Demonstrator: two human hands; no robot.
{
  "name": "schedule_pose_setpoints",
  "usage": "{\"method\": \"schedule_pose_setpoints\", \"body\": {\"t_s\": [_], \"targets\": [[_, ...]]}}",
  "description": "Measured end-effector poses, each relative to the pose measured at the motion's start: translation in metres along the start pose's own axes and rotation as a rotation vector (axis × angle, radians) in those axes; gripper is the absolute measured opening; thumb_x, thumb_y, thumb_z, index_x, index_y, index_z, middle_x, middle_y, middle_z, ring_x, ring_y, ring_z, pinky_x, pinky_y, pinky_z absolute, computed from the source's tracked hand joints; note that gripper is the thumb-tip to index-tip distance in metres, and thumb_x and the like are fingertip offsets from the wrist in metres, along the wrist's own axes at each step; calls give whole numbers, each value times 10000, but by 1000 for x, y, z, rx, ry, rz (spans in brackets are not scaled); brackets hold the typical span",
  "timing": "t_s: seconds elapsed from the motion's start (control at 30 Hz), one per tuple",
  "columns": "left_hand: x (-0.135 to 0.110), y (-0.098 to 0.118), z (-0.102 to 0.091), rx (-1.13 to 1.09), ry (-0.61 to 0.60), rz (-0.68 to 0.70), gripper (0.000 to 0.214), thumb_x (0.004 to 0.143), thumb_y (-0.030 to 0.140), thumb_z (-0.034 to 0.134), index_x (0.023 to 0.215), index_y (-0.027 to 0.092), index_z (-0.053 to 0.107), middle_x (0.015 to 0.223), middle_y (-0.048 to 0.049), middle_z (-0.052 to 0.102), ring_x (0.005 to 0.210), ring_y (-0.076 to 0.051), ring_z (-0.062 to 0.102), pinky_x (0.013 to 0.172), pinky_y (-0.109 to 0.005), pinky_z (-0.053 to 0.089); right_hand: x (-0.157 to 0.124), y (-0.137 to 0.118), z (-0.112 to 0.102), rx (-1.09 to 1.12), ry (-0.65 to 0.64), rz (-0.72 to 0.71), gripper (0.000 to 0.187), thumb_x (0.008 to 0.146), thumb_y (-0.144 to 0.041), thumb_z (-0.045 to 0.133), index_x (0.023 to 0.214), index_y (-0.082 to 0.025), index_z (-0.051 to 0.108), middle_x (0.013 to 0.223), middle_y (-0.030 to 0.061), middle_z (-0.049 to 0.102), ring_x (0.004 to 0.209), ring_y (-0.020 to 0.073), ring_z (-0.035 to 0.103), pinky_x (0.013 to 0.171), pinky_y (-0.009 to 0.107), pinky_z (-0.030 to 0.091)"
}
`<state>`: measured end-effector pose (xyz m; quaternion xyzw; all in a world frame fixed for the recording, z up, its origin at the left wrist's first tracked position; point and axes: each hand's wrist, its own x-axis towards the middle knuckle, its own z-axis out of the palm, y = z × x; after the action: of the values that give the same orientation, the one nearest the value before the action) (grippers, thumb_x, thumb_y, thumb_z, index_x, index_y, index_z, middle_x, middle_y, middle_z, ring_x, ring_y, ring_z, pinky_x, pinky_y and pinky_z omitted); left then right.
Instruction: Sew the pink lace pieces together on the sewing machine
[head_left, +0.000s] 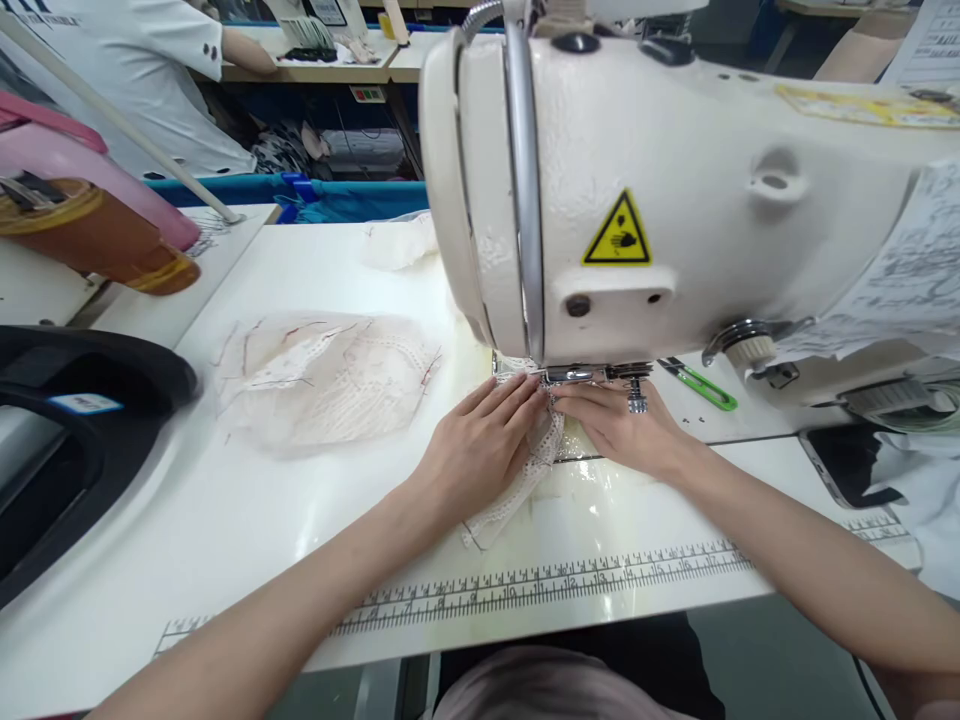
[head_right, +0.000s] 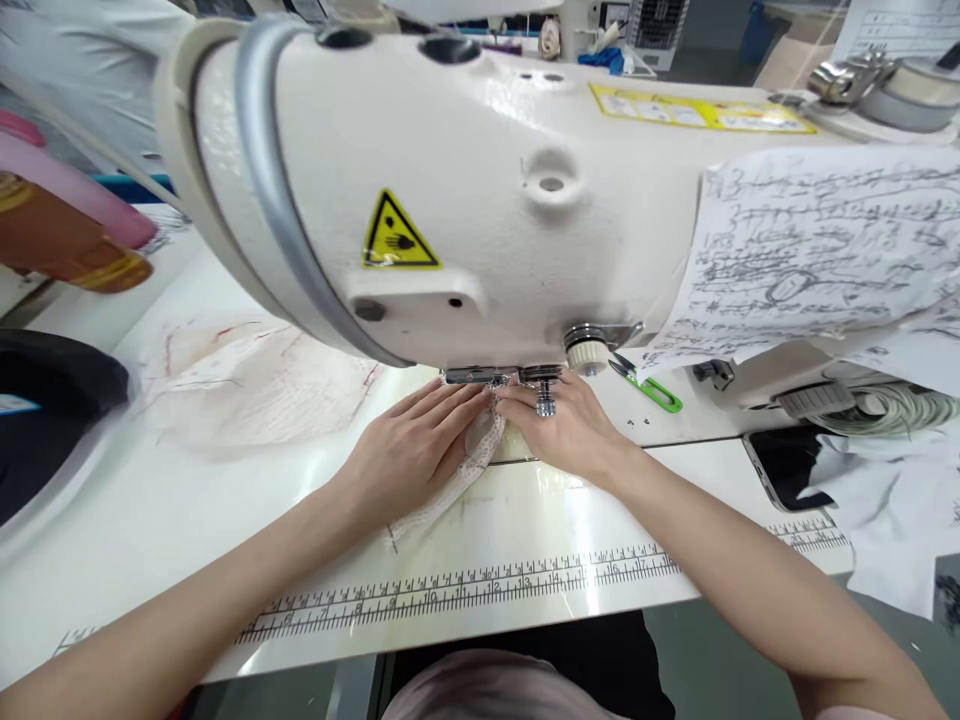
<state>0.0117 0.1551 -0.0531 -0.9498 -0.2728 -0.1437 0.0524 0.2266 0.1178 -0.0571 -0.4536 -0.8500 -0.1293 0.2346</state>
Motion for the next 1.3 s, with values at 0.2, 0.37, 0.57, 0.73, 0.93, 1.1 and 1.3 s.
{"method": "schedule_pose_setpoints", "body": {"t_s": [0.2,0.37,0.57,0.73,0.93,1.1,1.3], "targets": [[1,3,-17,59,62,38,351,979,219,385,1277,135,551,1315,-78,580,1193,-235,562,976,-438,463,4,-2,-5,-9,83,-29,280,864,-57,457,931,-224,672,1049,-47,723,847,137,645,746,313,402],[-20,-3,-54,-2,8,202,469,944,514,429,1151,145,631,1164,-75,675,963,-250,631,672,-377,493,4,0,-2,62,65,-64,259,837,-36,467,910,-196,657,988,-36,716,807,123,618,675,281,400],[-67,3,-54,111,108,223,270,909,168,532,1176,163,571,1140,-47,682,957,-192,634,686,-294,513,0,2,7,238,-41,-66,370,806,30,356,926,-204,616,969,18,659,905,147,581,729,302,401],[-50,9,-69,-28,69,-102,215,952,116,357,1088,145,520,1049,-89,683,762,-152,661,500,-232,456,0,1,9,334,-85,-60,237,802,-83,444,942,-187,605,971,46,636,971,193,556,786,359,409],[1,-5,-62,113,-29,221,109,877,126,472,922,129,572,743,-49,618,656,-194,562,557,-300,427,-1,1,8,310,-46,-96,190,904,-154,458,878,-202,640,919,21,665,936,173,575,744,328,418],[11,-3,-27,210,154,250,282,827,-35,410,716,170,568,567,23,515,536,-131,459,616,-275,410,1,0,0,300,-51,-95,180,886,-131,466,939,-176,631,1041,47,671,1005,182,579,791,337,443],[4,-1,-22,254,243,211,299,858,-8,438,717,199,600,601,45,589,583,-118,528,748,-308,449,1,-6,-1,209,-99,-74,273,894,-89,449,998,-236,654,1049,19,688,1009,171,589,832,340,455]]}}
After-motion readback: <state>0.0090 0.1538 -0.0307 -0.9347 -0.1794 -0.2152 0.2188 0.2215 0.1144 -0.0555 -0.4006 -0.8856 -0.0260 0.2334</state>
